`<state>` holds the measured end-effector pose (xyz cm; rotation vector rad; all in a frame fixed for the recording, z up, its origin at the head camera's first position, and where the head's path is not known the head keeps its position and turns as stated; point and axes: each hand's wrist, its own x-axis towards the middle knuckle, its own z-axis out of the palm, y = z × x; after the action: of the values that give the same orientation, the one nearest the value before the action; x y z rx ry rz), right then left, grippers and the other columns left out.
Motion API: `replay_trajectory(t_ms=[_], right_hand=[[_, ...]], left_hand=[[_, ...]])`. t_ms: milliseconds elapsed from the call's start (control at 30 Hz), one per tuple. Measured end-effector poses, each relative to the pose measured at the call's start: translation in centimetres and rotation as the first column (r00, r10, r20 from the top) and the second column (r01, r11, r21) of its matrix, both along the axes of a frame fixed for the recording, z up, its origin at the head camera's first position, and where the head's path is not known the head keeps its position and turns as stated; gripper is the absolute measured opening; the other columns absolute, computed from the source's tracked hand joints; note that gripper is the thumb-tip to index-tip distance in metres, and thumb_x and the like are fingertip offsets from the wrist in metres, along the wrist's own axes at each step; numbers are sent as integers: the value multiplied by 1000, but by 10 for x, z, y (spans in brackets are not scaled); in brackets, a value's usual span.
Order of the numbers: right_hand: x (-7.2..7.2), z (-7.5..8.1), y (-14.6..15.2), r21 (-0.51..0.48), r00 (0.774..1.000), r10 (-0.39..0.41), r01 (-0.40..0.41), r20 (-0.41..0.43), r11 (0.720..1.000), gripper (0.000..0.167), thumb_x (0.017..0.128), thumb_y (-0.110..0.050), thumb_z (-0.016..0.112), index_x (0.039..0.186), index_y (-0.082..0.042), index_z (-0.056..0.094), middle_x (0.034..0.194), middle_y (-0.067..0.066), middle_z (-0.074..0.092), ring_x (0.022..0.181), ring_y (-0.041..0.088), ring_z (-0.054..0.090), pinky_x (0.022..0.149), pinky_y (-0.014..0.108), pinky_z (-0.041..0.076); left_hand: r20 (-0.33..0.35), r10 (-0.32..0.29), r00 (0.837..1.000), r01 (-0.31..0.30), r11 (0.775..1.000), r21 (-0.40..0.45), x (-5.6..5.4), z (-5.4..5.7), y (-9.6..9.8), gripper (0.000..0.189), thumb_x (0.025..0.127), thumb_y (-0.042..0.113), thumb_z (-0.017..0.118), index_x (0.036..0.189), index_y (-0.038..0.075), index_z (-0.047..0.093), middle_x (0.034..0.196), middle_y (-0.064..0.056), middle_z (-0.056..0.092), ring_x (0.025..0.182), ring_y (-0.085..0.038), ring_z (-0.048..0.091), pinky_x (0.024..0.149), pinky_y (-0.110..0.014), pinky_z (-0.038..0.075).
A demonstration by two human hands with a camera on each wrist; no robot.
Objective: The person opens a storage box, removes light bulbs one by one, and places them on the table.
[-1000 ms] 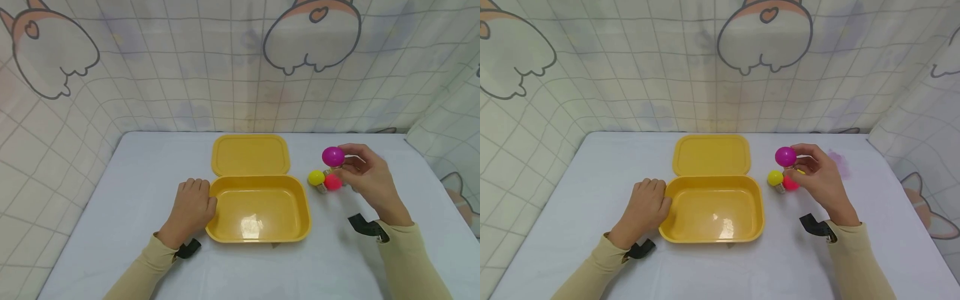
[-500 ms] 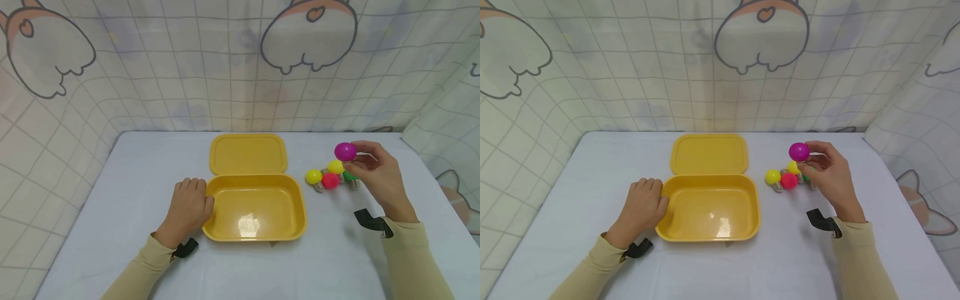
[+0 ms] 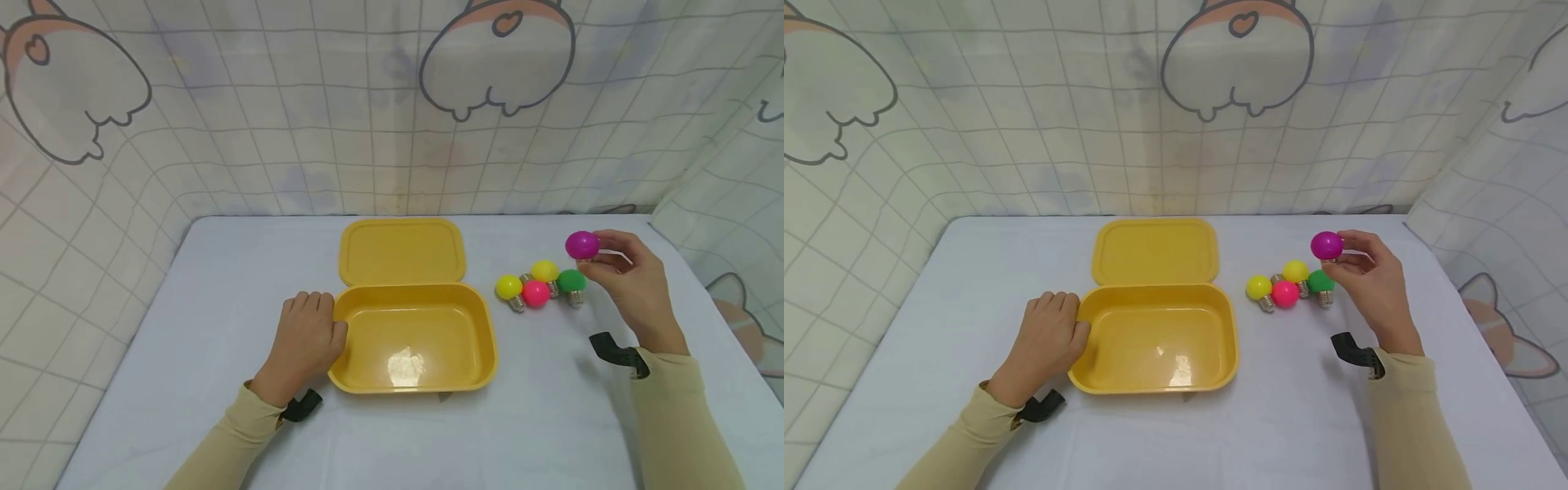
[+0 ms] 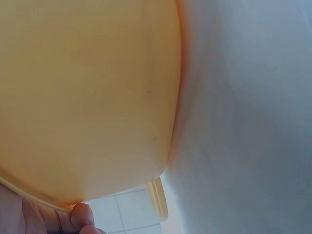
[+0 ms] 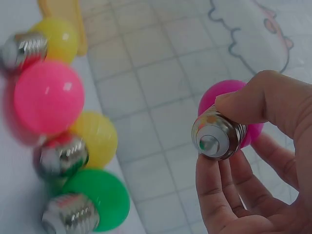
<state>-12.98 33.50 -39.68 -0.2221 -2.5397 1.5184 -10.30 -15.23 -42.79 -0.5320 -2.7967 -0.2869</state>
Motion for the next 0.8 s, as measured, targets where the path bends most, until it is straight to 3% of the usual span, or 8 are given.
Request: replay_trajectory(t_ms=[500,700,800], right_hand=[[-4,-23,27,97,996,-61,54,67,994,61,95,-30,73,150,-22,48,118,-32,48,104,-8,54,79,1,47],[-4,-30,35,137,994,-67,55,90,989,62,94,-33,73,150,-21,48,117,-31,48,103,-8,53,78,0,46],[-5,-36,40,168,992,-61,42,109,985,63,95,-32,73,150,-18,47,119,-25,51,101,-9,52,77,0,46]], left_hand=[[17,1,1000,-1,1000,9,0,-1,0,19,91,17,48,77,7,43,68,-4,36,67,-23,34,70,-35,31],[31,6,999,-6,1000,12,0,-1,1,19,91,16,50,77,7,42,68,-4,36,67,-23,34,71,-35,31],[29,4,1000,-5,1000,14,0,-1,0,19,91,16,49,76,7,42,68,-4,35,67,-23,34,70,-35,30]])
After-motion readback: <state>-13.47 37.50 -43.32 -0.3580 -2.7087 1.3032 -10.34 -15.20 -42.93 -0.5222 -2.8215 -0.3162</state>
